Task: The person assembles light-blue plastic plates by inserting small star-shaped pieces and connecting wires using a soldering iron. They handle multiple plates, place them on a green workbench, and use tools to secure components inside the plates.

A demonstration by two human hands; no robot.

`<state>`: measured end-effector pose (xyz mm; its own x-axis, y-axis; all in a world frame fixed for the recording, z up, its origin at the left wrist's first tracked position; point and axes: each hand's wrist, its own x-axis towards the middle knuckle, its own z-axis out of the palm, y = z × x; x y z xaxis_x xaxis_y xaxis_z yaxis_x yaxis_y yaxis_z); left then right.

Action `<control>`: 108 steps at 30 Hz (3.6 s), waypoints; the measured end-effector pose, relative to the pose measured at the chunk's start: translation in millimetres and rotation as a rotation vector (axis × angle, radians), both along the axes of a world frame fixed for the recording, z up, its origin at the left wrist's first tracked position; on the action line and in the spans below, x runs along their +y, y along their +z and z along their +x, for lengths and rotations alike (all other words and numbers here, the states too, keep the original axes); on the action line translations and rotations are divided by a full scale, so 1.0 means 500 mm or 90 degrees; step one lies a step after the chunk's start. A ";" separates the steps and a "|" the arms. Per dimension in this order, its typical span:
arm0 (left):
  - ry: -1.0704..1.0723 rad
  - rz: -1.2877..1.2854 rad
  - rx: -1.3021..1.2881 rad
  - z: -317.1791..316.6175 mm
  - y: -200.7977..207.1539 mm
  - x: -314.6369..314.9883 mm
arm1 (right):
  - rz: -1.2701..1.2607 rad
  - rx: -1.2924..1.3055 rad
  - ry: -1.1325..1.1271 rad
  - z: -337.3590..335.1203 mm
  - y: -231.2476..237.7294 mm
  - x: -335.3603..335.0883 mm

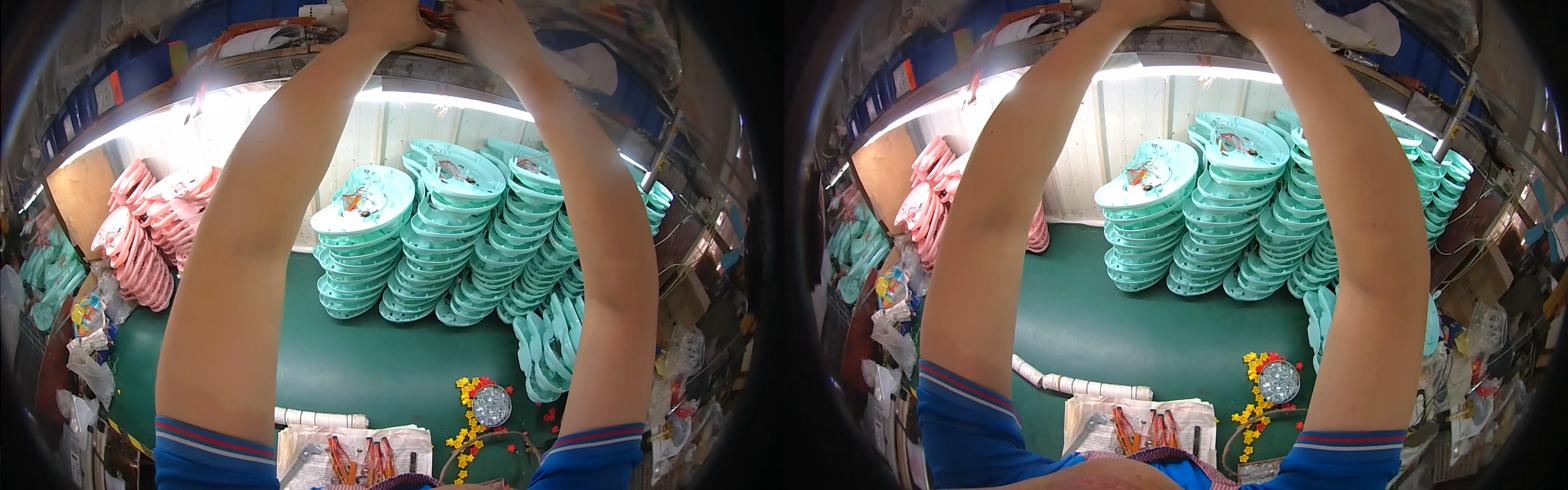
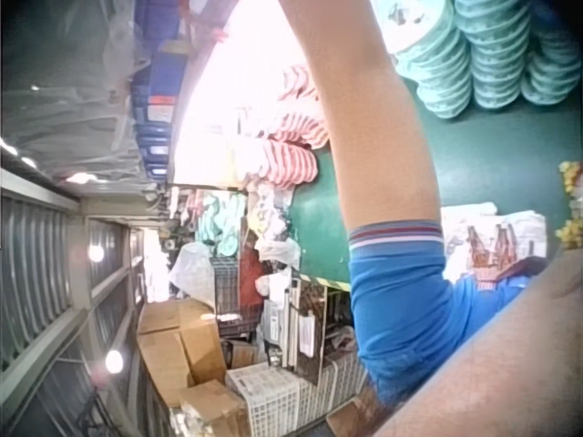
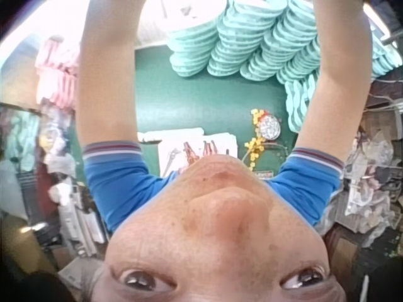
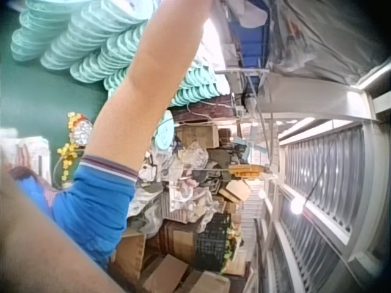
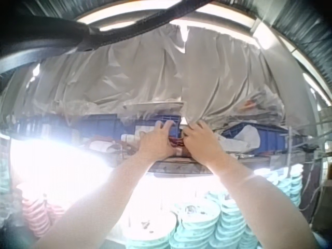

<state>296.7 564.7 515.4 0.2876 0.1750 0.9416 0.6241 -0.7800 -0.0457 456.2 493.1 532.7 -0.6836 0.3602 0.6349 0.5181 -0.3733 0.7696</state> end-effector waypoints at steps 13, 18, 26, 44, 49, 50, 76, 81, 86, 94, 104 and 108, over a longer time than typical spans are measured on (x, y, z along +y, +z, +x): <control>-0.100 0.318 0.004 0.002 -0.004 0.072 | -0.097 0.409 0.192 0.103 0.002 -0.038; -0.027 0.249 -0.055 0.003 -0.048 0.007 | -0.062 0.507 0.315 0.059 0.007 0.007; 0.063 0.120 -0.146 0.037 -0.024 0.012 | -0.134 0.675 0.542 -0.025 0.039 0.031; -0.173 0.278 -0.206 0.017 -0.016 0.082 | -0.149 0.420 0.087 0.000 -0.022 0.035; -0.201 -0.018 -0.203 0.017 -0.011 0.106 | -0.190 0.307 0.128 -0.001 -0.038 0.030; -0.223 0.000 -0.176 0.015 -0.011 0.107 | -0.198 0.338 0.154 -0.007 -0.041 0.026; -0.094 -0.026 -0.033 -0.005 -0.011 0.080 | -0.126 0.382 0.469 0.032 -0.035 0.004; -0.183 0.059 -0.138 0.008 -0.021 0.098 | -0.002 0.972 1.051 0.021 -0.041 -0.077; -0.008 -0.030 0.060 0.003 -0.001 0.066 | -0.073 0.670 1.198 0.130 -0.010 -0.157; -0.175 0.207 -0.006 0.028 -0.020 0.085 | -0.020 1.033 0.660 -0.024 -0.077 -0.135; -0.126 0.047 -0.074 0.027 -0.005 0.008 | -0.204 0.955 0.821 0.085 -0.067 -0.082; -0.262 0.103 0.014 0.022 -0.019 0.049 | -0.251 0.986 1.192 0.038 -0.085 -0.063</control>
<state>307.5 589.2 505.8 0.3226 -0.1074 0.9404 0.2599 -0.9453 -0.1971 475.0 461.7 490.3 0.3778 0.3728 0.8475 0.0033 0.9148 -0.4039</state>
